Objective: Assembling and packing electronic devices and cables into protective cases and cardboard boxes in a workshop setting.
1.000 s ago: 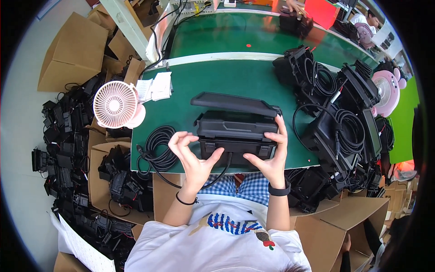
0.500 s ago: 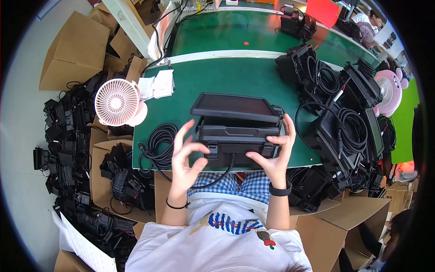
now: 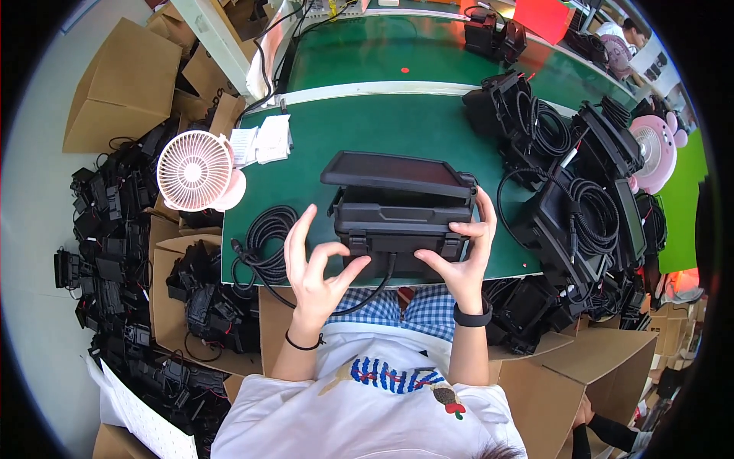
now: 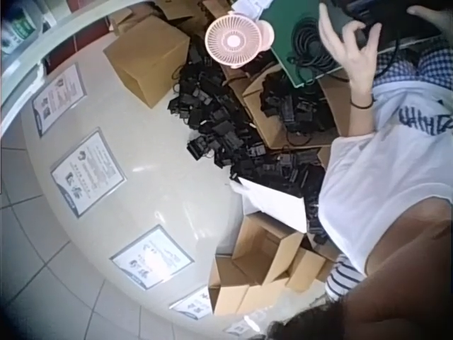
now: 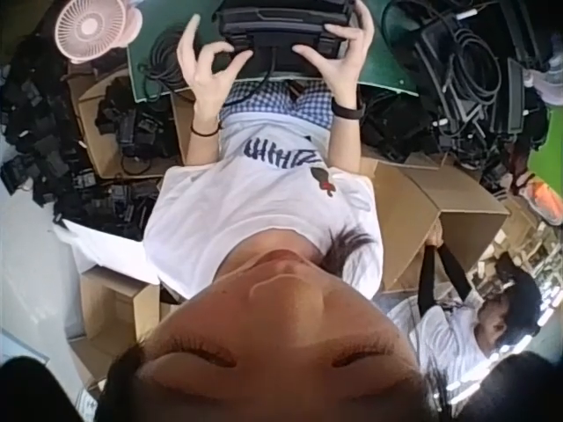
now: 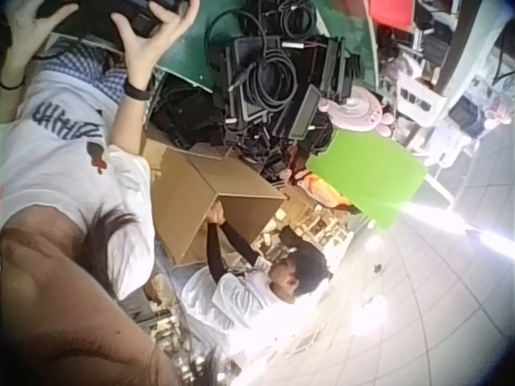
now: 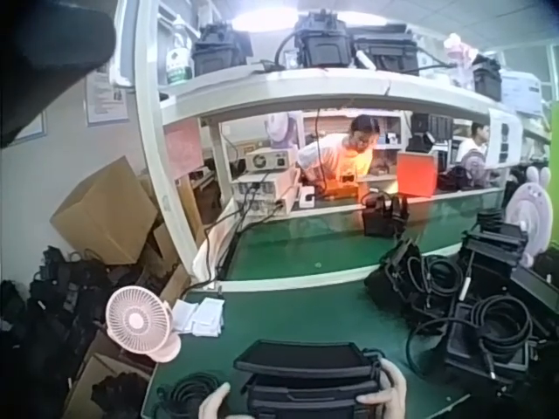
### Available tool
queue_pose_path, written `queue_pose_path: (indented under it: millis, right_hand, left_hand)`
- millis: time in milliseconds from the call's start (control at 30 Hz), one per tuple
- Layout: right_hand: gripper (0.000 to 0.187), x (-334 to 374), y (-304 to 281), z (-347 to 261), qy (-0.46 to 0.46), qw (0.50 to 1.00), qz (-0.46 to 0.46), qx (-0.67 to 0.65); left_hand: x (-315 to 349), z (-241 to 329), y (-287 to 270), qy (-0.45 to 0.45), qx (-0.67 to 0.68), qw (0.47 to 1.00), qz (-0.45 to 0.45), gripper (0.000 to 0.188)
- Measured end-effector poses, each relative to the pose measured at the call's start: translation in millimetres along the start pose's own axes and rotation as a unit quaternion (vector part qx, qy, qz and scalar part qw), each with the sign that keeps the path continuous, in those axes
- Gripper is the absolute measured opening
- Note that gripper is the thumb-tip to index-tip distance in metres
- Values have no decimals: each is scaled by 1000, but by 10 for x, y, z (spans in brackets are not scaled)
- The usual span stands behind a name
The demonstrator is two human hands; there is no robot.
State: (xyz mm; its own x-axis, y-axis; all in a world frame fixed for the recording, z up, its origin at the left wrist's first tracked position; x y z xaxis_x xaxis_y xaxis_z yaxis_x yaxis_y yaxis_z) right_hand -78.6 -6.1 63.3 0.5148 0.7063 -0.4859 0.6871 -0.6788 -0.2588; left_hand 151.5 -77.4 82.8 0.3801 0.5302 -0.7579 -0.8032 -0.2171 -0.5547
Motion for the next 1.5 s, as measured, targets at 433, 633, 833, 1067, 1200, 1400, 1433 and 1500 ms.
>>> queue_pose_path:
  millis: [433,633,833,1067,1200,1400,1433,1500]
  right_hand:
    - [64,-5,2,32,3,1000,-2,-11]
    - [64,21,-23,46,3,1000,-8,0]
    - [52,43,-66,-11,16,999,14,-27]
    - [31,245,-155,-22,-14,991,129,29]
    - [23,187,-142,-106,42,998,42,37]
    - [18,137,-117,-23,106,974,-3,-200]
    - [19,113,-86,-77,143,959,15,-244]
    - [20,105,-94,12,116,974,-12,-194]
  left_hand:
    - [-43,-66,84,-112,236,965,-28,27]
    - [-94,-79,164,-88,249,964,16,21]
    - [6,-186,438,-225,425,874,71,94]
    - [18,-190,591,-249,438,861,63,102]
    - [-8,-166,591,-259,442,857,60,103]
    - [-28,-172,584,-265,429,862,56,105]
    - [-24,-166,581,-267,429,861,54,106]
    - [-23,-160,583,-269,428,861,52,108]
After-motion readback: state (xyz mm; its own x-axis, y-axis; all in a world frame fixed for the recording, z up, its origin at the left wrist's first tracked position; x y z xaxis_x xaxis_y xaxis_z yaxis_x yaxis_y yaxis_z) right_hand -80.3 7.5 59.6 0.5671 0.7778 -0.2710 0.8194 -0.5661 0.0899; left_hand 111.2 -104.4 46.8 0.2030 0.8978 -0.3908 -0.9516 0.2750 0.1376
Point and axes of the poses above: each hand's wrist, its own x-axis away from the middle knuckle, its own y-axis out of the palm, z = x × y, the point moved 5 cm from there along -x, towards the middle knuckle, and after that the axes turned 8 degrees about y, right-handed, at the moved point
